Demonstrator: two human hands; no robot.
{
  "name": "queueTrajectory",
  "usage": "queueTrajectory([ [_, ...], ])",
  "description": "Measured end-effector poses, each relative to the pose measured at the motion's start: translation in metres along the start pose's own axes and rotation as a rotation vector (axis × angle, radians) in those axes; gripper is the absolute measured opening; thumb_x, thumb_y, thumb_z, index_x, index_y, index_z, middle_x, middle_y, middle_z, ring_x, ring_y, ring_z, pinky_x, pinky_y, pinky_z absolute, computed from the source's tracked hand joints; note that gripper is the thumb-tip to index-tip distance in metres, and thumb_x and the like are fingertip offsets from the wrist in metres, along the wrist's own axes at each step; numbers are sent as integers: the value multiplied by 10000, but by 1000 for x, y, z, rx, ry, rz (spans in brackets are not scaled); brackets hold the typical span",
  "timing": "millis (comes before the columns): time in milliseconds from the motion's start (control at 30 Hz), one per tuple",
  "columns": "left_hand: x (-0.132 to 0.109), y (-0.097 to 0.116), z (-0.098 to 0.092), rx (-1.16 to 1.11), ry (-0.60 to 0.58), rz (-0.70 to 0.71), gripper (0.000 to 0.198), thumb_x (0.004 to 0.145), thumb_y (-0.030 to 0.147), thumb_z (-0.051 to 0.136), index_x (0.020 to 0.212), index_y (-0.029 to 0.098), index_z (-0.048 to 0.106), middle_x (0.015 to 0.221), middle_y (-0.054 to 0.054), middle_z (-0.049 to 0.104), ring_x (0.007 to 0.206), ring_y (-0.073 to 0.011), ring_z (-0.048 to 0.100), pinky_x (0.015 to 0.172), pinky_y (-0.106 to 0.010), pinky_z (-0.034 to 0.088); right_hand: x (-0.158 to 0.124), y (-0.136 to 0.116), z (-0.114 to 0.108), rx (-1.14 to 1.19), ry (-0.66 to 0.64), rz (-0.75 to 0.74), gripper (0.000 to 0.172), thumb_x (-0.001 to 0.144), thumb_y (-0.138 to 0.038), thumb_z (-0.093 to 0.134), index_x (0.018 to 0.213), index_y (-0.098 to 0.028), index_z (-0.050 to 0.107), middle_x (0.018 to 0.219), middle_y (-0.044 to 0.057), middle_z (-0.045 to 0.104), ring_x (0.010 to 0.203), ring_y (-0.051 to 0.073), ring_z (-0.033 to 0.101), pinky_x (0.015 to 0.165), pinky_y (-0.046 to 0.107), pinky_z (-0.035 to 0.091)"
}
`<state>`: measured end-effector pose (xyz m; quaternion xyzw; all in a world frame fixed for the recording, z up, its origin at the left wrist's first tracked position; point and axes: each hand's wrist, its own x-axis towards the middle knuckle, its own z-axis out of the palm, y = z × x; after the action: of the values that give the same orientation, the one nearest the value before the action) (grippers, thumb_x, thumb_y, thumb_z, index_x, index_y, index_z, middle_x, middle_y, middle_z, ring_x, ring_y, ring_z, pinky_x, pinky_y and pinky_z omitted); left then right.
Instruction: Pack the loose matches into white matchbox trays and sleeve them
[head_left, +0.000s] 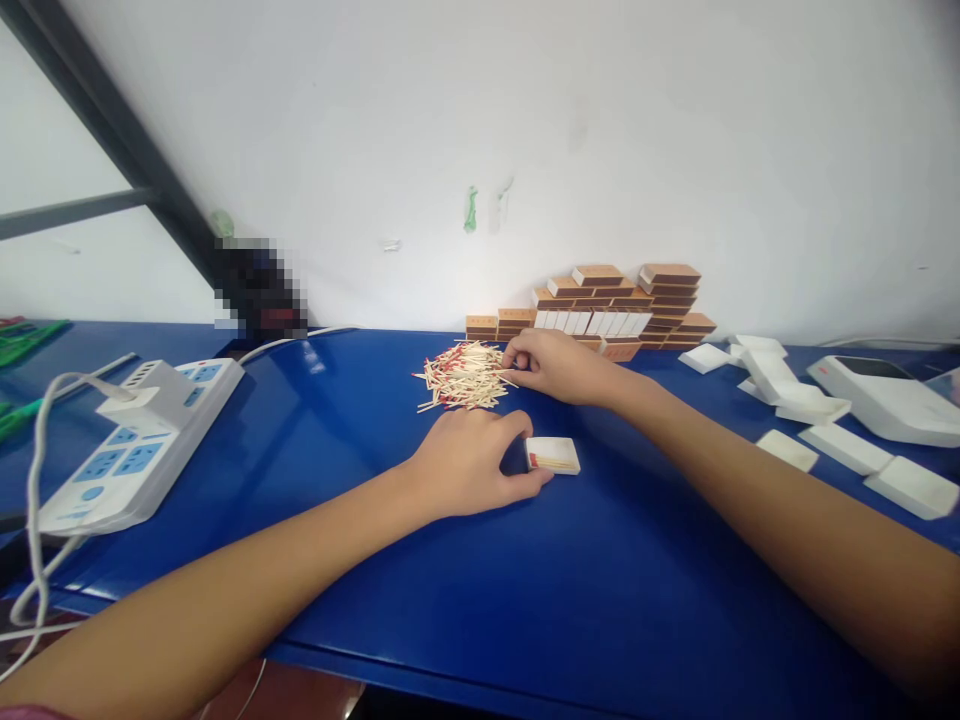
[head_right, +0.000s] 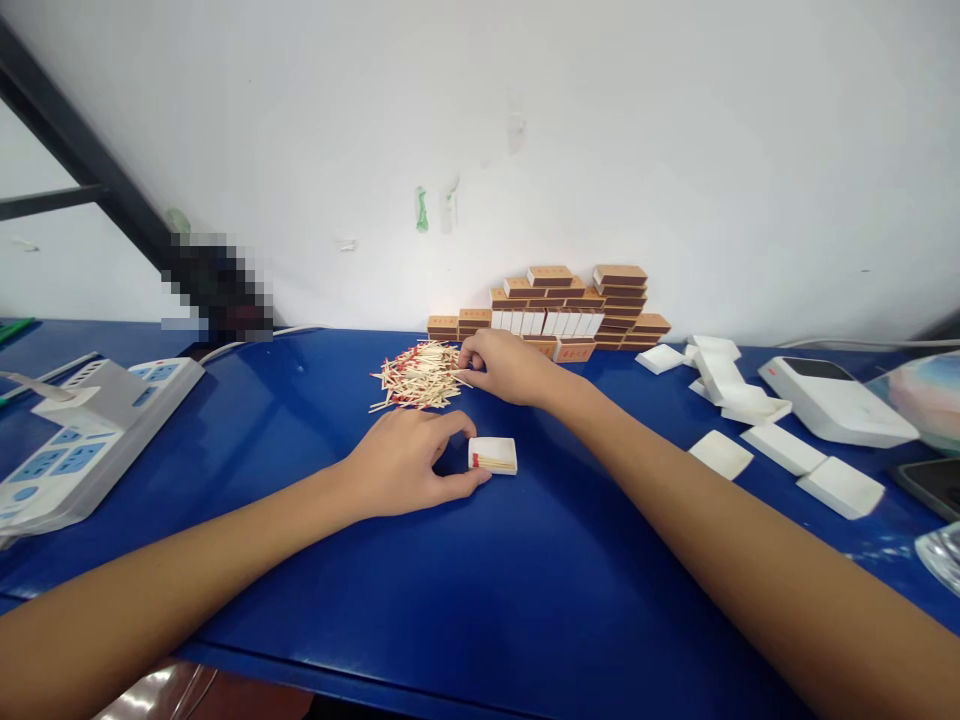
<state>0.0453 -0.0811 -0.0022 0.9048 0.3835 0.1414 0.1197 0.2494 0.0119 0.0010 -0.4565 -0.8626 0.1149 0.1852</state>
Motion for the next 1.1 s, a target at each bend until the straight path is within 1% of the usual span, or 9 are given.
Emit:
queueTrajectory([
  [200,0,-1,1,-15,4,1,377,891,568,667,1061,233,696,693,7,661,587,-160,590,546,-281,258,-1,-4,-1,-10,-44,49,142,923,-282,613,823,-183,637,781,51,671,693,166,542,646,313,357],
  [333,0,-1,2,-24,14,1,371,890,559,669,1060,231,698,668,14,642,572,-153,569,545,-281,242,-13,-3,-10,-77,-48,49,173,930,-299,593,807,-183,628,793,65,650,705,180,523,647,322,341],
  [467,1,-1,2,-30,14,-9,371,888,551,679,1070,230,706,647,21,627,564,-151,561,543,-281,241,-44,-5,-29,-39,-80,94,218,927,-378,619,831,-190,672,773,46,622,711,185,523,650,323,343],
  [567,2,-2,1,-47,15,-25,373,888,554,690,1079,234,711,634,29,620,558,-145,557,549,-277,255,-75,-14,-40,143,-129,184,360,955,-538,590,855,-207,691,720,13,591,656,166,498,619,318,346],
  [633,2,-3,1,-61,14,-28,381,888,573,695,1065,236,715,623,36,610,550,-139,551,554,-275,262,-92,-21,-44,249,-139,216,417,962,-605,572,884,-216,703,730,9,596,668,163,507,626,314,368],
  [767,3,-4,0,-79,8,-18,424,895,622,688,1083,243,717,605,47,588,534,-131,534,554,-274,268,-107,-34,-41,328,-171,230,396,957,-604,595,942,-230,724,786,21,637,692,166,534,625,308,391],
  [833,4,-3,0,-82,2,-22,435,896,627,689,1105,247,720,599,50,581,533,-133,530,553,-276,270,-107,-38,-36,320,-175,211,379,957,-585,597,921,-228,720,788,21,638,688,165,534,620,307,389],
  [1000,5,-2,0,-84,-9,-28,419,897,619,695,1045,228,724,589,48,577,536,-135,538,556,-277,288,-104,-42,-26,295,-201,163,398,964,-592,586,849,-230,702,744,7,602,652,154,504,591,306,356],
  [1100,6,-2,0,-76,1,-24,426,897,626,691,1044,228,723,584,46,574,540,-139,545,558,-275,287,-105,-42,-23,275,-185,157,406,971,-598,582,848,-228,694,759,9,617,651,151,514,593,307,356],
])
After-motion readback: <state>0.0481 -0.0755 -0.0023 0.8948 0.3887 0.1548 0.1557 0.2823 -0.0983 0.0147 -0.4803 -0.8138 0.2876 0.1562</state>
